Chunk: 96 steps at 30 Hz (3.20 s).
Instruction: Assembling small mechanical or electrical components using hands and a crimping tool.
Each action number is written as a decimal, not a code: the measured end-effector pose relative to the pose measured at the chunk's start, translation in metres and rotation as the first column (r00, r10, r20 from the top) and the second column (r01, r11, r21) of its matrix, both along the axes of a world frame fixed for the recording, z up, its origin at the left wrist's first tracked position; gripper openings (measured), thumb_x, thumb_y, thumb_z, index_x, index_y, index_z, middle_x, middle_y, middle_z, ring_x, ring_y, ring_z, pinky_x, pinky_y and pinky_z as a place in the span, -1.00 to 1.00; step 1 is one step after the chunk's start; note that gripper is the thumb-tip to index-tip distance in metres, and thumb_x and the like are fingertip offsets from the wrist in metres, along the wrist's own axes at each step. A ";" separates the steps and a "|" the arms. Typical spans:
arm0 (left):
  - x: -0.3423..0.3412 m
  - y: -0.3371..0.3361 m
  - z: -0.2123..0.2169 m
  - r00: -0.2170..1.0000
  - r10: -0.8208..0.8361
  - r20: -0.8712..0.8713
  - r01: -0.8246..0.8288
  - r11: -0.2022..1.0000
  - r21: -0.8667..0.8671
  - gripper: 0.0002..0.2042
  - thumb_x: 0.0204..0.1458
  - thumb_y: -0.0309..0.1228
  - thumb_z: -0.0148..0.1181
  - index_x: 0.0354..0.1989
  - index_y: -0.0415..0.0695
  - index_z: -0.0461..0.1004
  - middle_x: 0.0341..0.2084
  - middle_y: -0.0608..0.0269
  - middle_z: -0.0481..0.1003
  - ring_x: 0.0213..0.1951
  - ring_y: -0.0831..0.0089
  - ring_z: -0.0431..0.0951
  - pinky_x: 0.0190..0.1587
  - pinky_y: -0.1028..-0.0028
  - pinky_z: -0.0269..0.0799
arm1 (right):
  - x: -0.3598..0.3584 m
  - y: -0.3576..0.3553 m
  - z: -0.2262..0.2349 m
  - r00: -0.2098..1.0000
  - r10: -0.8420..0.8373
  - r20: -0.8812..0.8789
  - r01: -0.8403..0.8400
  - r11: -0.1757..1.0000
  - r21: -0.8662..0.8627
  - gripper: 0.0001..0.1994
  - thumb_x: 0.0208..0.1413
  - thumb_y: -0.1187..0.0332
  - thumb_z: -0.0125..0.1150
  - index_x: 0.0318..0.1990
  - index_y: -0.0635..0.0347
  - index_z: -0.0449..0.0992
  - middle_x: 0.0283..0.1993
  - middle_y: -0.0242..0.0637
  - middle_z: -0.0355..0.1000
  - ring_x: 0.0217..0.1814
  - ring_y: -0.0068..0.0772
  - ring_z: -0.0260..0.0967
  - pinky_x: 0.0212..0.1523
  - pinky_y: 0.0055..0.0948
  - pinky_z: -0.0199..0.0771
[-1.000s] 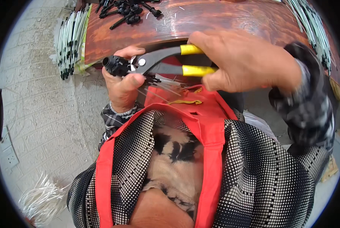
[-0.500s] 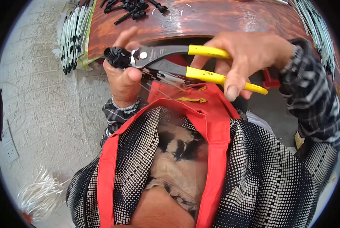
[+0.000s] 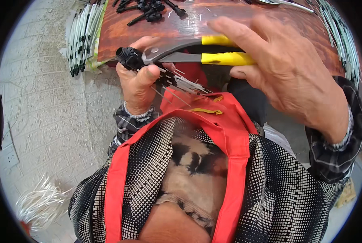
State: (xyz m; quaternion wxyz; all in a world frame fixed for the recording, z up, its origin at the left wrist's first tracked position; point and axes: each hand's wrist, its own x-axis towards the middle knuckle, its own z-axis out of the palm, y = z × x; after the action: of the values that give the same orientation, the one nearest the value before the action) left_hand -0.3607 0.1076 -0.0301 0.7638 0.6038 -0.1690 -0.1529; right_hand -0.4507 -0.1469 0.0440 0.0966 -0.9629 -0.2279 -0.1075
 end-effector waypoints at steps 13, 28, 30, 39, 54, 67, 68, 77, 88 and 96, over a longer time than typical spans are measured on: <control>0.001 -0.004 0.005 0.978 -0.163 0.132 0.166 0.986 -0.016 -0.41 -0.34 -0.28 0.59 -0.08 -0.28 0.54 -0.31 0.35 0.50 -0.30 0.62 0.44 -0.19 0.61 0.36 | 0.038 -0.030 -0.015 0.206 0.472 -0.857 0.167 0.846 0.506 -0.34 -0.06 0.30 0.41 0.17 0.37 0.24 -0.48 -0.23 0.46 -0.51 -0.39 0.49 -0.50 -0.46 0.48; 0.004 0.001 -0.007 0.983 -0.165 0.077 0.165 0.986 0.009 -0.34 -0.38 -0.22 0.62 -0.04 -0.26 0.53 -0.32 0.33 0.50 -0.33 0.62 0.46 -0.22 0.62 0.38 | 0.035 -0.017 0.006 0.514 0.066 -0.855 0.124 0.981 0.151 -0.58 -0.24 0.47 0.21 -0.11 0.32 0.38 -0.29 -0.18 0.43 -0.22 -0.20 0.44 -0.21 -0.39 0.41; 0.004 0.000 -0.009 0.976 -0.197 0.089 0.198 0.980 -0.005 -0.31 -0.40 -0.19 0.62 -0.03 -0.27 0.53 -0.34 0.34 0.49 -0.35 0.63 0.46 -0.25 0.63 0.38 | 0.044 -0.020 0.007 0.126 0.175 -0.977 0.186 0.963 0.196 -0.62 -0.21 0.46 0.22 -0.13 0.33 0.39 -0.27 -0.19 0.44 -0.21 -0.24 0.44 -0.20 -0.39 0.41; 0.006 0.000 -0.009 0.985 -0.163 0.063 0.169 0.981 -0.097 -0.11 -0.30 0.35 0.24 -0.04 -0.32 0.49 -0.45 0.35 0.46 -0.43 0.56 0.54 -0.37 0.60 0.50 | 0.025 -0.016 -0.006 0.666 0.224 -0.712 0.022 0.948 0.318 -0.59 -0.08 0.51 0.18 0.01 0.25 0.39 -0.18 -0.13 0.45 -0.14 -0.17 0.43 -0.09 -0.31 0.41; 0.005 0.002 -0.007 0.983 -0.145 0.109 0.144 0.989 0.024 -0.03 -0.31 0.47 0.08 -0.10 -0.37 0.51 -0.41 0.26 0.51 -0.41 0.53 0.55 -0.35 0.59 0.50 | 0.007 -0.010 -0.008 0.765 0.099 -0.636 0.112 0.953 0.283 -0.36 -0.13 0.59 0.15 0.23 0.22 0.21 -0.03 -0.06 0.35 0.06 -0.03 0.30 0.05 -0.20 0.33; 0.000 -0.001 -0.003 0.992 -0.105 0.076 0.101 0.994 0.052 -0.06 -0.31 0.44 0.14 -0.14 -0.38 0.52 -0.38 0.21 0.53 -0.36 0.54 0.55 -0.34 0.58 0.52 | -0.004 0.006 -0.012 0.970 -0.129 -0.206 0.131 0.991 -0.007 -0.57 -0.13 0.58 0.19 -0.02 0.25 0.33 -0.28 -0.10 0.43 -0.19 0.02 0.42 -0.21 -0.16 0.42; 0.000 -0.001 -0.004 0.993 -0.098 0.063 0.095 0.995 0.044 -0.05 -0.31 0.45 0.14 -0.15 -0.38 0.52 -0.38 0.20 0.53 -0.35 0.54 0.55 -0.34 0.57 0.54 | -0.004 0.007 -0.016 0.983 -0.137 -0.122 0.137 0.991 -0.006 -0.65 -0.12 0.57 0.18 -0.10 0.26 0.35 -0.33 -0.10 0.46 -0.26 0.02 0.46 -0.28 -0.16 0.45; 0.003 0.006 -0.007 0.989 -0.149 0.005 0.149 0.989 -0.004 -0.03 -0.34 0.47 0.14 -0.17 -0.39 0.52 -0.32 0.17 0.53 -0.36 0.51 0.57 -0.34 0.54 0.58 | -0.007 0.011 -0.029 0.947 -0.182 -0.263 0.206 0.976 0.067 -0.63 -0.15 0.59 0.23 -0.12 0.24 0.35 -0.35 -0.10 0.45 -0.28 0.02 0.43 -0.30 -0.15 0.40; 0.004 0.006 -0.010 0.988 -0.149 0.027 0.150 0.989 -0.018 -0.02 -0.38 0.48 0.16 -0.15 -0.38 0.53 -0.36 0.21 0.52 -0.45 0.54 0.56 -0.42 0.60 0.53 | -0.005 0.012 -0.004 0.975 -0.161 -0.150 0.154 0.986 -0.060 -0.62 -0.15 0.57 0.23 -0.09 0.21 0.35 -0.39 -0.12 0.42 -0.29 0.00 0.42 -0.31 -0.15 0.38; 0.008 0.009 -0.015 0.991 -0.110 0.074 0.106 0.993 0.050 -0.05 -0.31 0.46 0.15 -0.13 -0.36 0.53 -0.44 0.27 0.52 -0.50 0.58 0.55 -0.44 0.62 0.50 | -0.001 0.027 0.014 0.983 -0.168 0.076 0.182 0.950 -0.253 -0.62 -0.11 0.54 0.20 -0.05 0.24 0.37 -0.35 -0.17 0.39 -0.23 -0.11 0.42 -0.22 -0.25 0.40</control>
State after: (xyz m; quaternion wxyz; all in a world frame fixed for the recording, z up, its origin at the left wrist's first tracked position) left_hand -0.3527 0.1166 -0.0448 0.7333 0.6167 -0.2270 -0.1746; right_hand -0.4522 -0.1201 0.0579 -0.0460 -0.9804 -0.1560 -0.1109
